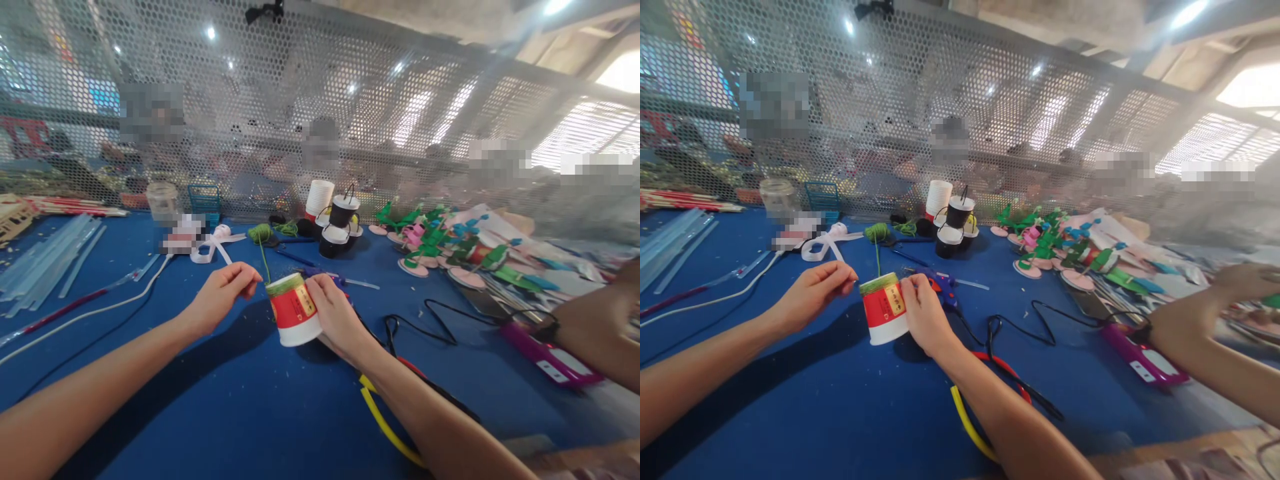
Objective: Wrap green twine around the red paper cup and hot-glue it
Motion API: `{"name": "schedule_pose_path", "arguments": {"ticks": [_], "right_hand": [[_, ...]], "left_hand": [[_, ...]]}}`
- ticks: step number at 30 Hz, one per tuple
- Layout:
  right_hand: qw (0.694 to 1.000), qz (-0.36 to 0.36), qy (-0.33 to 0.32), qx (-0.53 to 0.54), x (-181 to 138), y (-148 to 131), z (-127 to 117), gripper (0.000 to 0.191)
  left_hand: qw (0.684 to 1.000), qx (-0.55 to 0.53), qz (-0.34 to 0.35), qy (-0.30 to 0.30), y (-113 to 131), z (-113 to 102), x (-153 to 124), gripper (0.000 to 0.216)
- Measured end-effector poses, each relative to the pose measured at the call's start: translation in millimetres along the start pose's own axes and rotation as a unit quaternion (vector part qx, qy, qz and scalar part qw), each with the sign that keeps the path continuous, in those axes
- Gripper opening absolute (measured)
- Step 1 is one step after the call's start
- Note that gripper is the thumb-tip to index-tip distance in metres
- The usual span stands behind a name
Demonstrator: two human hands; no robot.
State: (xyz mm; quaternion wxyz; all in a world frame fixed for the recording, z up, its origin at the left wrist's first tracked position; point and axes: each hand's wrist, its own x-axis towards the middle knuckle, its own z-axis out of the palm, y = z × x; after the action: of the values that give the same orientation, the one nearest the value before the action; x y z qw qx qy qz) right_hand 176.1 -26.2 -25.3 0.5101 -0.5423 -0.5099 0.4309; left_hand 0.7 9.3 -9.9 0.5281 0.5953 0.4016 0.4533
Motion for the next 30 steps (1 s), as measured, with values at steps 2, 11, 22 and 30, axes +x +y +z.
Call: {"name": "schedule_pose_path", "arguments": {"ticks": [2, 11, 22, 30], "right_hand": [[1.0, -0.009, 0.001, -0.006, 1.0, 2.5, -0.3, 0.022], [0.999, -0.031, 0.002, -0.032, 0.7, 2.4, -1.1, 0.022], [0.999, -0.032, 0.0, -0.038, 2.9, 5.4, -0.8, 0.023], [0.999, -0.031, -0.005, -0.037, 1.0, 4.0, -0.3, 0.023]], "left_hand": [[1.0, -0.005, -0.005, 0.007, 0.0, 0.6, 1.3, 0.013], [0.994, -0.091, 0.003, 0.059, 1.4, -3.8, 1.4, 0.002], [0.997, -0.07, -0.009, 0.021, -2.8, -10.7, 2.4, 0.015], [0.995, -0.091, -0.026, -0.009, -6.2, -10.3, 5.9, 0.011]]}}
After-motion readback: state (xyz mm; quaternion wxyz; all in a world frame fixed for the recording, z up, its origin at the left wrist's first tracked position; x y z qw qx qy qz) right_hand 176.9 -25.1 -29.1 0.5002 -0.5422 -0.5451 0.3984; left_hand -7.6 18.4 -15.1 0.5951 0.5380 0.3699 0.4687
